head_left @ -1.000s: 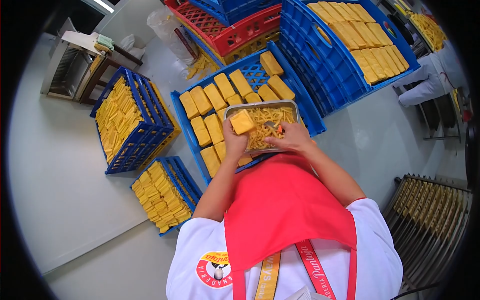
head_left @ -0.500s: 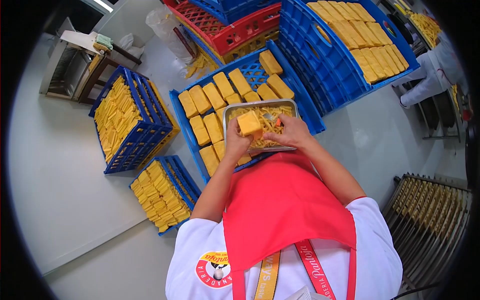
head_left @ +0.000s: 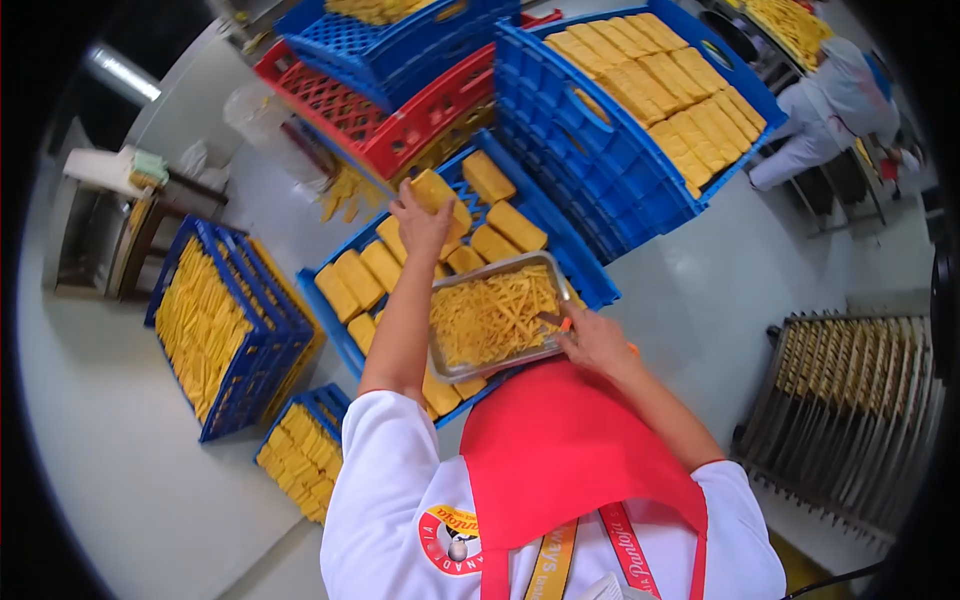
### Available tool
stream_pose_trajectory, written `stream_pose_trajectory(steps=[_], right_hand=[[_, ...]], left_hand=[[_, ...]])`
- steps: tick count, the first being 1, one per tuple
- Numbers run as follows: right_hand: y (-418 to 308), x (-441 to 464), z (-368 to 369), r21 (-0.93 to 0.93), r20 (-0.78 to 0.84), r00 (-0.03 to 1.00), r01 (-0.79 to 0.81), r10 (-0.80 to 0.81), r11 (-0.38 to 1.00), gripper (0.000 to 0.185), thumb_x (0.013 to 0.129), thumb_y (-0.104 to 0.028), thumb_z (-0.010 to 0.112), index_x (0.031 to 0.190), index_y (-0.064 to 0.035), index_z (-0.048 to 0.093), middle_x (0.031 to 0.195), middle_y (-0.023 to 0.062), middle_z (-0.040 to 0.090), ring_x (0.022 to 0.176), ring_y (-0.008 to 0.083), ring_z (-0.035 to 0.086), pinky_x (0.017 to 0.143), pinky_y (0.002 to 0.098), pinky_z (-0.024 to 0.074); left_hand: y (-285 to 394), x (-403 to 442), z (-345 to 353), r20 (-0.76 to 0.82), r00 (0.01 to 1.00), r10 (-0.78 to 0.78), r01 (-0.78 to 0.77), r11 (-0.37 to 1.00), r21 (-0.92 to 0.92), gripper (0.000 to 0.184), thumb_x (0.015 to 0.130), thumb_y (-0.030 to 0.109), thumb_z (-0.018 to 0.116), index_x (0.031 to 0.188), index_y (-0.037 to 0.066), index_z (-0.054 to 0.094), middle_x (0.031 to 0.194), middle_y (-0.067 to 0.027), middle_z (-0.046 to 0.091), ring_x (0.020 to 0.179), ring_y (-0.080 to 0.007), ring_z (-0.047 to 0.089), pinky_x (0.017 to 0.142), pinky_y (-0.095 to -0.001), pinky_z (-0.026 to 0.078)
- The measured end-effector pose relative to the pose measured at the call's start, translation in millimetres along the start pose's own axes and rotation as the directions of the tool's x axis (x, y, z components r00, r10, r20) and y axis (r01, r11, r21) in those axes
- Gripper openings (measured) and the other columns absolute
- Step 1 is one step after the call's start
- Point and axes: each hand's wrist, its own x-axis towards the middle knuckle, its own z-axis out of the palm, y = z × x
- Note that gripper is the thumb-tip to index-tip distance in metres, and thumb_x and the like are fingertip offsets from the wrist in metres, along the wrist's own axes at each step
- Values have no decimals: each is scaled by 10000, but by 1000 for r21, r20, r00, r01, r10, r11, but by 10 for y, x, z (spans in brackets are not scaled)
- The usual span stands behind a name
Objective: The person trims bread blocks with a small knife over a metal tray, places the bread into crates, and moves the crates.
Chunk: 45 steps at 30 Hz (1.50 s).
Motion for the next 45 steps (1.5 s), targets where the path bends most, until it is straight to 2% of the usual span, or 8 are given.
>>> stream_pose_trajectory(steps=[9, 12, 15, 23, 25, 28, 34, 45], right_hand=[[162, -282, 61, 352, -4, 978, -193, 208, 916, 450, 832, -321, 631, 1197, -68, 557, 986, 187, 666, 915, 403, 633, 775, 500, 503], [282, -392, 54, 336, -87, 959, -226, 269, 914, 431, 835, -325, 624, 1182, -76, 565, 953, 185, 670, 896, 401, 638, 765, 501, 502], [286, -370, -80, 314, -21, 952, -284, 306, 906, 477, 848, -365, 618, 1233, -91, 549, 972, 177, 669, 903, 395, 640, 774, 498, 508], [240, -410, -41, 382, -18, 951, -278, 307, 881, 446, 848, -386, 612, 1175, -84, 585, 933, 196, 668, 868, 401, 642, 753, 502, 501], [234, -436, -71, 378, -13, 947, -292, 321, 879, 440, 852, -401, 609, 1153, -80, 598, 934, 199, 669, 875, 398, 643, 765, 500, 501], [174, -359, -195, 330, 83, 919, -390, 385, 860, 475, 924, -486, 513, 1265, -161, 567, 1063, 154, 670, 996, 364, 643, 850, 437, 518], [49, 0, -234, 342, -258, 932, -160, 257, 926, 380, 959, -404, 491, 912, -51, 626, 808, 220, 649, 800, 436, 624, 686, 502, 498], [-386, 280, -340, 80, -478, 841, 329, -254, 941, 371, 898, -381, 592, 694, -72, 594, 678, 129, 626, 629, 339, 632, 546, 448, 491]], left_hand=[[55, 415, 834, 257, 964, 73, -215, 785, 582, 712, 788, 333, 725, 1395, 103, 432, 1383, -175, 456, 1213, -415, 461, 853, -580, 465], [-284, 780, 1391, 467, 621, 630, -778, 420, 467, 600, 833, 139, 630, 1399, 163, 434, 1438, -118, 395, 1210, -395, 449, 844, -491, 502], [-207, 849, 1556, 649, 490, 582, -866, 406, 291, 537, 832, 83, 607, 1351, 160, 495, 1384, -97, 441, 1181, -376, 461, 851, -480, 503], [-72, 730, 1373, 651, 637, 413, -756, 498, 425, 365, 830, 59, 591, 1183, 151, 593, 1324, -94, 494, 1175, -361, 471, 929, -500, 460], [-93, 667, 1262, 250, 716, 651, -695, 632, 344, 339, 798, 92, 640, 1133, 123, 595, 1281, -109, 542, 1181, -361, 484, 952, -479, 439], [-83, 574, 1101, 201, 769, 607, -529, 781, -331, 659, 644, 132, 828, 1229, 26, 541, 1161, -189, 608, 1094, -372, 564, 943, -433, 443], [-38, -494, 446, 376, 821, 429, -141, 791, -595, 693, 632, 80, 876, 1235, 44, 538, 1136, -105, 621, 1094, -239, 573, 960, -347, 448], [-17, -1666, -347, 414, 853, 318, -86, 868, -490, 736, 650, -45, 830, 1299, 44, 495, 1218, -56, 580, 1153, -186, 561, 1015, -340, 450]])
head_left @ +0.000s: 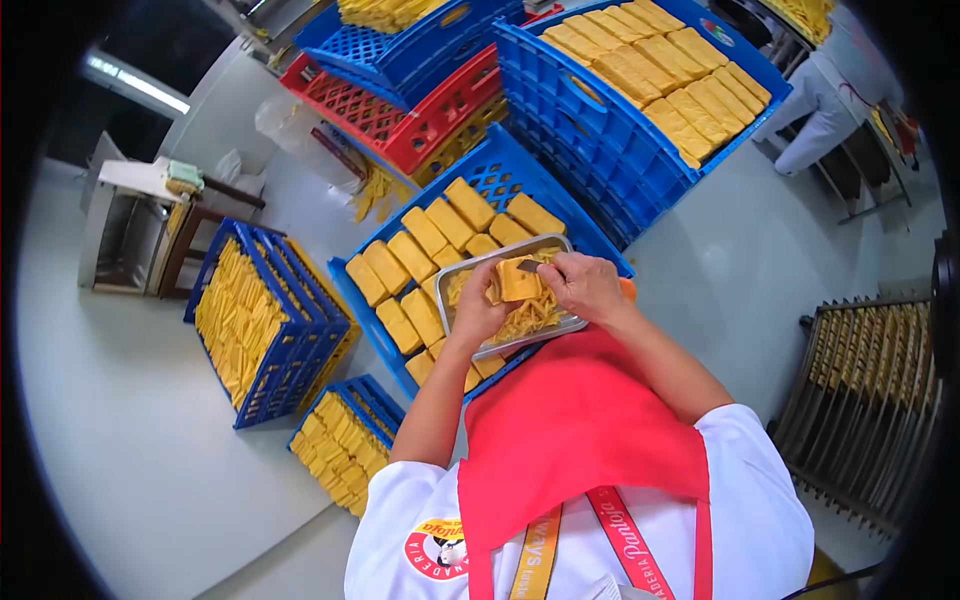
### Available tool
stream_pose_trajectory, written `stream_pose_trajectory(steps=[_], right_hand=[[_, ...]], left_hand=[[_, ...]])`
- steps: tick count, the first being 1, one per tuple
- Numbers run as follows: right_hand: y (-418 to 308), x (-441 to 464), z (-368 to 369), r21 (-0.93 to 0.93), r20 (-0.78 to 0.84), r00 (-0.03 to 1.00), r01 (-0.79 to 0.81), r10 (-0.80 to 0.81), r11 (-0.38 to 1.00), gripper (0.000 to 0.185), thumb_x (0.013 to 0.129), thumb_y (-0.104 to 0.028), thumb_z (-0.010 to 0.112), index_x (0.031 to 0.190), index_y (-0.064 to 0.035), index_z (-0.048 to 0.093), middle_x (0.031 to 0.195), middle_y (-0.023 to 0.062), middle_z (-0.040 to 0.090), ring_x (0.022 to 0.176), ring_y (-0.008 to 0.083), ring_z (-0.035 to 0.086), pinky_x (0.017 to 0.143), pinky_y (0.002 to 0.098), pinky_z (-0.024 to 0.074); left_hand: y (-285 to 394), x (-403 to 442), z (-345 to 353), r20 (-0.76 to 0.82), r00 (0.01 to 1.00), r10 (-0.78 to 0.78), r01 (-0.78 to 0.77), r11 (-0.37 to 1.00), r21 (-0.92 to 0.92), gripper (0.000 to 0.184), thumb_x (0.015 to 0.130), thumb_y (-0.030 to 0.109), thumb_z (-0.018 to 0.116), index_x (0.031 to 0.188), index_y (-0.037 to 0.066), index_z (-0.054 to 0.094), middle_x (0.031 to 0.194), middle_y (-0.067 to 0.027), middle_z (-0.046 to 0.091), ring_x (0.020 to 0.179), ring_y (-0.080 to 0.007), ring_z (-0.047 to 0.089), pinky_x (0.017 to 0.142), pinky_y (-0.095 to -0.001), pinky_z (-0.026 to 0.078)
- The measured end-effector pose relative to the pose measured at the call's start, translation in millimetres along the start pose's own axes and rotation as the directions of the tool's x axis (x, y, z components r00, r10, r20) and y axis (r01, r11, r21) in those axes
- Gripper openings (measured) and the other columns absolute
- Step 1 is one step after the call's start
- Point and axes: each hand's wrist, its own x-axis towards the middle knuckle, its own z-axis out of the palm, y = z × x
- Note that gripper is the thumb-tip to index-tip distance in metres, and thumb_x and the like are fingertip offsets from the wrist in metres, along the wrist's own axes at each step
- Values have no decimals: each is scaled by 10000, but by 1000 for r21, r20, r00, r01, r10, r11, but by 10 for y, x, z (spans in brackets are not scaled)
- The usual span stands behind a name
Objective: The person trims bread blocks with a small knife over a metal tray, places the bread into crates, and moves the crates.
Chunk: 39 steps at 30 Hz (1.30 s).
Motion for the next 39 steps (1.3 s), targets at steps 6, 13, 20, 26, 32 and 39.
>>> stream_pose_trajectory(steps=[6, 13, 20, 26, 32, 39], right_hand=[[20, -1, 11, 13, 147, 975, 165, -165, 986, 422, 891, -436, 578, 654, -88, 596, 643, 122, 627, 612, 327, 634, 544, 444, 490], [-63, 6, -110, -42, 378, 926, 6, 10, 999, 540, 832, -606, 588, 641, -109, 675, 629, 126, 648, 621, 320, 650, 575, 421, 506], [136, -44, 74, 54, 499, 788, -444, 361, 894, 601, 859, -636, 509, 774, -79, 717, 745, 173, 690, 753, 355, 672, 676, 443, 514], [3, -87, 7, -108, 320, 906, -257, 278, 960, 521, 924, -521, 466, 831, -61, 693, 814, 191, 689, 812, 389, 661, 724, 492, 510], [-98, -151, 48, -87, 258, 964, -49, 70, 995, 482, 913, -496, 493, 754, -77, 670, 751, 155, 680, 746, 347, 670, 672, 479, 520], [-177, -113, -63, -131, 395, 913, -54, 102, 990, 602, 849, -637, 518, 714, -76, 690, 738, 155, 684, 709, 322, 676, 627, 445, 522]], left_hand=[[72, -192, -118, -47, 998, -35, 39, 997, 73, 707, 658, 0, 839, 1289, 52, 525, 1230, -56, 587, 1166, -191, 553, 1009, -359, 442], [339, -284, -52, -99, 995, 34, -3, 955, 297, 709, 646, 74, 860, 1277, 56, 539, 1239, -114, 583, 1160, -249, 563, 987, -383, 443], [136, -310, -49, -158, 985, -62, 71, 996, 55, 679, 666, 23, 832, 1274, 39, 532, 1217, -111, 594, 1160, -254, 563, 994, -354, 444], [-73, -343, -67, -97, 980, -174, 160, 977, -139, 688, 682, 17, 815, 1298, 11, 507, 1241, -103, 591, 1143, -224, 572, 986, -347, 440], [-57, -377, -62, -142, 982, -126, 148, 977, 155, 729, 658, 60, 847, 1303, 20, 510, 1241, -128, 583, 1162, -254, 561, 990, -348, 441], [7, -420, -41, -122, 992, -41, 67, 975, 213, 717, 630, 88, 863, 1262, 16, 530, 1224, -170, 582, 1157, -322, 553, 994, -380, 441]])
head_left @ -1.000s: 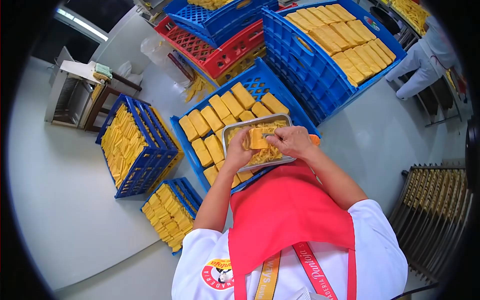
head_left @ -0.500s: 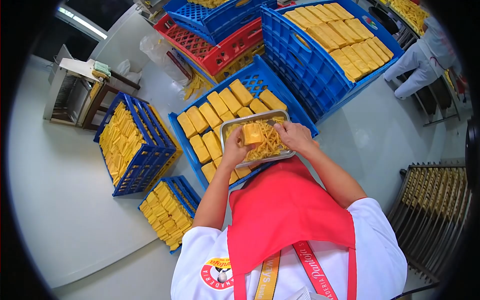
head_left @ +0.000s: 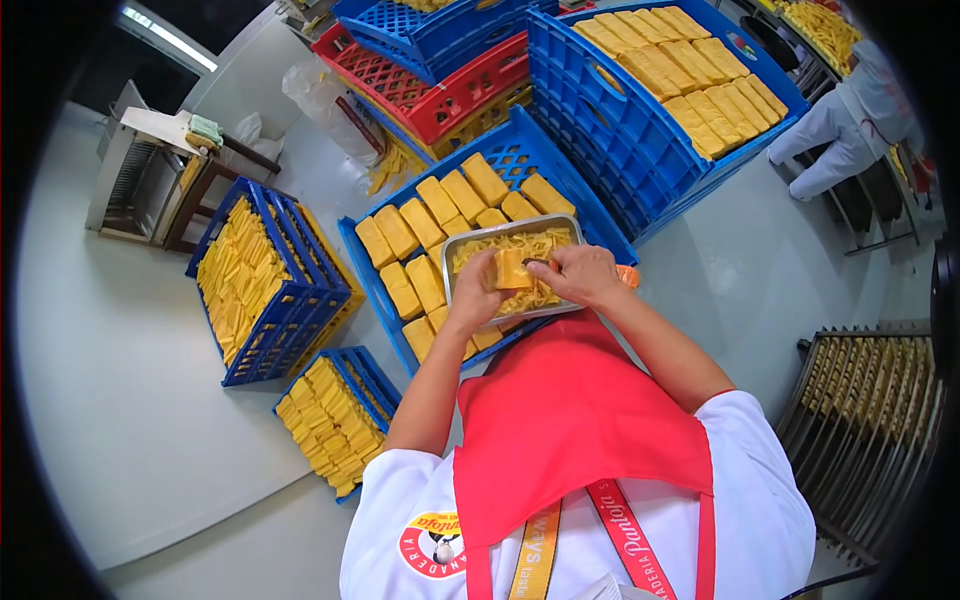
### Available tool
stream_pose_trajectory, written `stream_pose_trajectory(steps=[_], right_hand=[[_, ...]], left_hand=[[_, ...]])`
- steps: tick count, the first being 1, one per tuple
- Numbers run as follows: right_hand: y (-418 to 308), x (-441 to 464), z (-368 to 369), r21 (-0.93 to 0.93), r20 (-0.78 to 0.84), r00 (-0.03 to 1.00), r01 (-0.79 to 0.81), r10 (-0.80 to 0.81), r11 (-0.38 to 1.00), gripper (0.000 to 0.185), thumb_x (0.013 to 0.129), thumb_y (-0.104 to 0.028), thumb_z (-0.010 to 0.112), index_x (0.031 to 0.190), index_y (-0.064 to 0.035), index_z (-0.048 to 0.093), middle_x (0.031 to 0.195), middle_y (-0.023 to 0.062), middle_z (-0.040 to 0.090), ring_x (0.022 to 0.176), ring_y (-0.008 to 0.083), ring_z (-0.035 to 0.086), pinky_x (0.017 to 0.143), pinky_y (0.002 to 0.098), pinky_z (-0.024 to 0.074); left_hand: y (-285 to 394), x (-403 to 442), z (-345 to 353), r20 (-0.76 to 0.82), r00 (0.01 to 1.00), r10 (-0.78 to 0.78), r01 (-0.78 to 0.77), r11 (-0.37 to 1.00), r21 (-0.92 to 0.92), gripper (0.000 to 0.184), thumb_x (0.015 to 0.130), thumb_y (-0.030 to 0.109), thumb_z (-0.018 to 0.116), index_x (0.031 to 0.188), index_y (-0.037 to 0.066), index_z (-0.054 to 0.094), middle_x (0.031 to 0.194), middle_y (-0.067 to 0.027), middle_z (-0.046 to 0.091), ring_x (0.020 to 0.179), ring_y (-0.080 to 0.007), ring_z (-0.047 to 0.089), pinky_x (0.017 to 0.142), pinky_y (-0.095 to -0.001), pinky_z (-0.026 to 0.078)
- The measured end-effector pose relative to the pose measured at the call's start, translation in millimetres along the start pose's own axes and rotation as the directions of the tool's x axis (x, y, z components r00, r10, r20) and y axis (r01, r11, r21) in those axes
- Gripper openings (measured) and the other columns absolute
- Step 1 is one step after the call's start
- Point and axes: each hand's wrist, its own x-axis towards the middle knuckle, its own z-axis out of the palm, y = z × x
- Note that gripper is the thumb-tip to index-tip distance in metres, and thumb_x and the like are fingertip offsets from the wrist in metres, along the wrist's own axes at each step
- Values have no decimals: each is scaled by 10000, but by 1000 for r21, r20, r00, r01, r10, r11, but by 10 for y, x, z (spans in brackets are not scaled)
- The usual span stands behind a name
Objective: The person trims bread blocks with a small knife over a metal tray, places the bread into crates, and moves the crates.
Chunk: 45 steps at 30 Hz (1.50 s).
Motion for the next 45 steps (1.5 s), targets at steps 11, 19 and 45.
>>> stream_pose_trajectory(steps=[11, 19, 45], right_hand=[[357, 100, 321, 268, 104, 948, -317, 300, 910, 689, 850, -646, 488, 881, 16, 675, 876, 230, 681, 877, 392, 649, 769, 466, 479], [220, -6, 356, 375, 19, 984, -169, 175, 912, 486, 923, -468, 492, 905, -14, 665, 891, 253, 663, 886, 422, 636, 782, 489, 486], [-157, 123, -46, -75, 106, 870, 489, -481, 869, 725, 532, -738, 749, 790, -83, 576, 750, 135, 631, 759, 346, 643, 651, 448, 483]], left_hand=[[53, -2, -97, 206, 869, -450, 491, 733, -471, 523, 850, 298, 707, 1272, 49, 523, 1178, -132, 621, 1012, -254, 643, 849, -376, 532], [-29, 26, -64, 551, 660, -510, 571, -136, -809, 362, 911, 427, 555, 1131, 146, 615, 1042, -31, 682, 892, -198, 676, 701, -353, 578], [287, 309, -268, 678, 451, -580, 863, 478, -165, 275, 859, 335, 649, 1019, 112, 654, 867, -24, 701, 708, -153, 699, 626, -308, 593]])
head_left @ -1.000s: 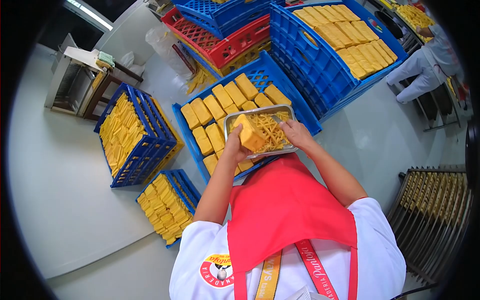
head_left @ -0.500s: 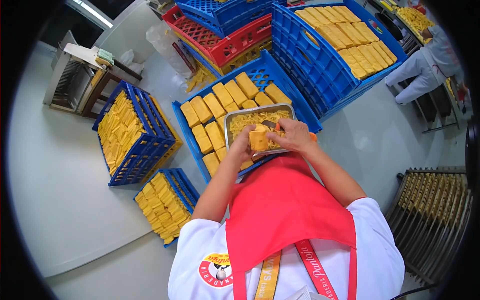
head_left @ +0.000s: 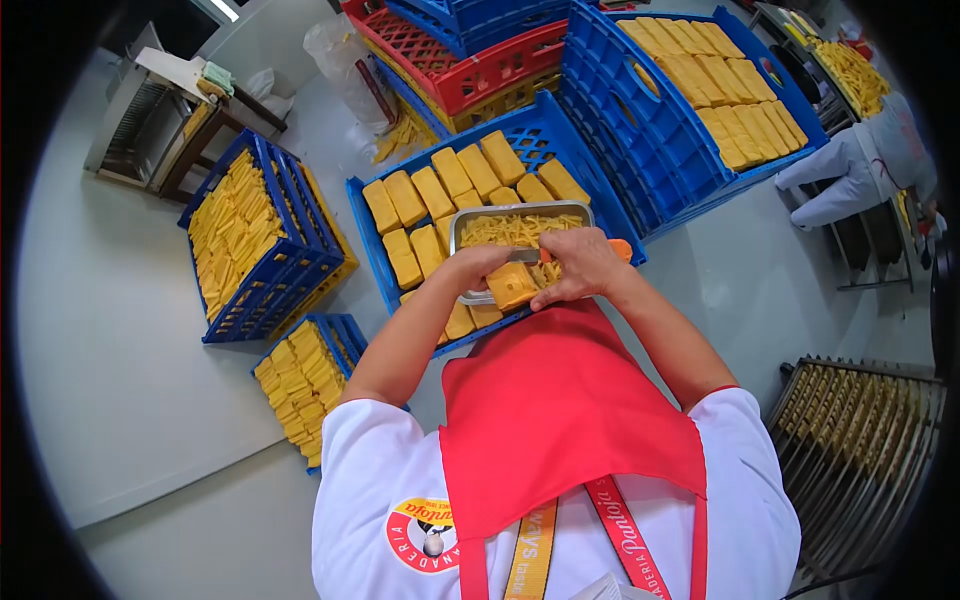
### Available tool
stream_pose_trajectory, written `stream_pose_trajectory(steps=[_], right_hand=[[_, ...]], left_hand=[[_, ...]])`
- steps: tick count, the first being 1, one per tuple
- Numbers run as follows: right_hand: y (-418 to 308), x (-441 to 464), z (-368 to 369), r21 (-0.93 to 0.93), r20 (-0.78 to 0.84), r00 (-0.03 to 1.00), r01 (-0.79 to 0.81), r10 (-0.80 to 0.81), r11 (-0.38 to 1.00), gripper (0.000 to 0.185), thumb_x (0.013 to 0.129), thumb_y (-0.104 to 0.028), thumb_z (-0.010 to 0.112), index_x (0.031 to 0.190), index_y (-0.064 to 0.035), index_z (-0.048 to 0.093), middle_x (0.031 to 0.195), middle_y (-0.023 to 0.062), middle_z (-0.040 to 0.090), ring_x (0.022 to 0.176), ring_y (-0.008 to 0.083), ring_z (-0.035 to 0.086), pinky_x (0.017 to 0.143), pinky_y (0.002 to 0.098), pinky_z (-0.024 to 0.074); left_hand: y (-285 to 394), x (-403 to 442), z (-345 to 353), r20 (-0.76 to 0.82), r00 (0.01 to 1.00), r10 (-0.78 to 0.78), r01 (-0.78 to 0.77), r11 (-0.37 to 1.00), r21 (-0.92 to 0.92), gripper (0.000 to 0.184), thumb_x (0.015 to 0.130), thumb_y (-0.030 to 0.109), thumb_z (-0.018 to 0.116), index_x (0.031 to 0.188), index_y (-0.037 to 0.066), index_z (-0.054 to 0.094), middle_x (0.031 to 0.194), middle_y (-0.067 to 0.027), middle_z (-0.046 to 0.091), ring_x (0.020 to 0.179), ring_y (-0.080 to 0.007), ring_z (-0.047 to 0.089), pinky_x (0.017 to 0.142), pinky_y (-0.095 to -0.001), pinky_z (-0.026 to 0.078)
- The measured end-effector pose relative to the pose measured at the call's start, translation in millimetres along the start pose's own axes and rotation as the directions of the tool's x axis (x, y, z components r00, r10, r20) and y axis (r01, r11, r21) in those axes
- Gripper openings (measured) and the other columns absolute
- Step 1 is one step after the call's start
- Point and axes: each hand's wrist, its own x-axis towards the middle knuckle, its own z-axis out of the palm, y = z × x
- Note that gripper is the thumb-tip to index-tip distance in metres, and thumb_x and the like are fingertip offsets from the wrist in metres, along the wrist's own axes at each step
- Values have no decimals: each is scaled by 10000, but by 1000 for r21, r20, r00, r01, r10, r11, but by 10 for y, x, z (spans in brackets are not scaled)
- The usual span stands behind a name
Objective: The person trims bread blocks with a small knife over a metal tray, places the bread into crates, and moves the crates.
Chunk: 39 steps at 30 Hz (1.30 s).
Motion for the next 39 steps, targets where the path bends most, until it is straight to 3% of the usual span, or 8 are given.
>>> stream_pose_trajectory(steps=[5, 10, 17, 19, 22, 26, 28, 39], right_hand=[[101, -1, 101, 54, 39, 999, -25, 23, 998, 703, 586, -767, 693, 745, -87, 606, 686, 132, 631, 708, 344, 644, 625, 448, 479], [179, 4, 109, 63, 50, 993, -106, 103, 992, 647, 692, -741, 633, 728, -95, 630, 666, 130, 633, 692, 339, 642, 612, 442, 477], [286, -1, 188, 74, -59, 980, -183, 188, 980, 583, 780, -673, 597, 716, -94, 632, 687, 126, 648, 684, 339, 641, 602, 445, 479], [283, 3, 172, 74, -38, 975, -218, 221, 973, 588, 780, -676, 595, 718, -92, 633, 690, 133, 650, 684, 340, 642, 606, 446, 482], [234, 6, 110, 53, 22, 949, -315, 315, 947, 653, 747, -730, 591, 771, -80, 640, 719, 153, 659, 723, 344, 656, 639, 444, 500], [225, 22, 123, 34, -11, 950, -311, 312, 950, 783, 673, -814, 588, 859, -55, 641, 771, 179, 670, 790, 349, 670, 686, 445, 515], [247, 40, 138, 40, 28, 940, -340, 339, 940, 816, 653, -833, 588, 878, -50, 640, 788, 183, 674, 806, 349, 672, 695, 446, 518], [281, 68, 229, 100, 108, 919, -388, 378, 916, 722, 762, -776, 531, 781, -65, 655, 727, 182, 667, 740, 344, 670, 663, 445, 510]], left_hand=[[-55, 178, -119, -8, 1000, -24, 24, 999, -42, 294, 855, 323, 649, 1028, 85, 643, 881, -56, 704, 719, -172, 703, 642, -320, 599], [38, 117, -102, 165, 986, -28, 81, 943, -323, 246, 875, 302, 620, 985, 82, 628, 850, -54, 698, 687, -176, 698, 618, -315, 599], [75, 157, -60, 134, 991, -7, 69, 881, -469, 246, 935, 310, 521, 998, 87, 602, 854, -36, 681, 660, -154, 685, 553, -258, 578], [56, 236, -187, 410, 912, -22, 220, 869, -443, 256, 949, 313, 475, 990, 102, 614, 799, -22, 667, 521, -126, 630, 382, -196, 485], [-1, 368, -70, 279, 960, 17, 150, 810, -566, 298, 959, 318, 414, 997, 111, 625, 766, -21, 659, 441, -107, 577, 293, -160, 389], [-6, 419, -23, 237, 972, -5, 159, 756, -635, 340, 966, 331, 368, 1020, 115, 625, 764, -26, 659, 447, -115, 582, 307, -164, 411], [-49, 479, 11, 186, 982, 28, 109, 721, -684, 406, 920, 458, 428, 948, 101, 618, 687, -80, 608, 409, -148, 524, 278, -178, 395], [-87, 584, -43, 299, 953, 58, 202, 614, -763, 408, 953, 440, 377, 989, 105, 607, 713, -53, 617, 451, -147, 576, 310, -175, 437]])
